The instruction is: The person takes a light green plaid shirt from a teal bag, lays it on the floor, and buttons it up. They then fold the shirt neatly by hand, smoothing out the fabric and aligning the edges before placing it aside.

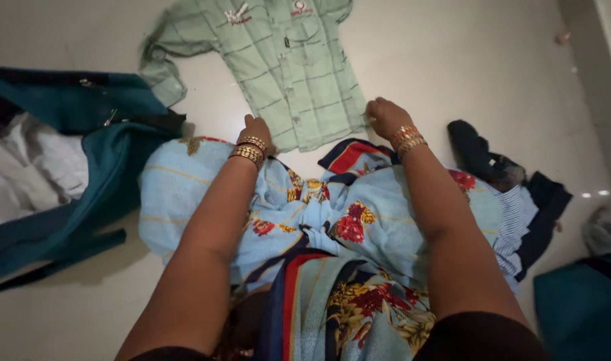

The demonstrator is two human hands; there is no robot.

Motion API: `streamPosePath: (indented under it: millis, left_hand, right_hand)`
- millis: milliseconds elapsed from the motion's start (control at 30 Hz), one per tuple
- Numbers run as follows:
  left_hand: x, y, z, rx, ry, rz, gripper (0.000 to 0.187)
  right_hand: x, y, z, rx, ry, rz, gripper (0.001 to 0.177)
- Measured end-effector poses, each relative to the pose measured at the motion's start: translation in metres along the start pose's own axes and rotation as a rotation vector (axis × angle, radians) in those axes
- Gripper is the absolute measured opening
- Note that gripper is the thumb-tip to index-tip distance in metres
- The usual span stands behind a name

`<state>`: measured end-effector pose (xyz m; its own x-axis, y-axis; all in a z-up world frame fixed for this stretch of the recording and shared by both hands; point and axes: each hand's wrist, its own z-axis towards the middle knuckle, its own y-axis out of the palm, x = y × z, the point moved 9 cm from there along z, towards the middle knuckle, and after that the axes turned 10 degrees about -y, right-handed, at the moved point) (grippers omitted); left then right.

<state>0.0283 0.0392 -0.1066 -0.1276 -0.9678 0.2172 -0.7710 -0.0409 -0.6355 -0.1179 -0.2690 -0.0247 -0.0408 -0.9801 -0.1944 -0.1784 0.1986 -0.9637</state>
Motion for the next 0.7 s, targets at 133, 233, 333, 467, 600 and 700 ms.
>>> streamPosePath:
  millis: [133, 233, 333, 467, 600, 700]
  left_hand:
    - [0.004, 0.015, -0.006, 0.183, 0.041, -0.080, 0.079]
    - [0.003, 0.033, 0.011, 0.276, 0.083, -0.105, 0.060]
    - [0.003, 0.040, 0.020, 0.378, 0.145, -0.102, 0.041]
    - [0.009, 0.024, -0.009, 0.250, 0.100, -0.123, 0.060]
    - [0.016, 0.015, -0.033, 0.227, 0.113, -0.133, 0.054]
    - [0.016, 0.020, -0.017, 0.314, 0.171, -0.100, 0.021]
  right_hand:
    - [-0.026, 0.007, 0.008, -0.019, -0.106, -0.148, 0.022]
    - [-0.029, 0.012, 0.013, -0.083, -0.104, -0.176, 0.026]
    - [-0.022, 0.017, 0.013, -0.117, -0.061, -0.143, 0.025]
    - [-0.011, 0.018, 0.014, -0.109, -0.003, -0.093, 0.019]
    - [-0.005, 0.005, 0.013, -0.016, 0.077, 0.086, 0.013]
    - [0.004, -0.001, 0.011, 0.047, 0.134, 0.149, 0.012]
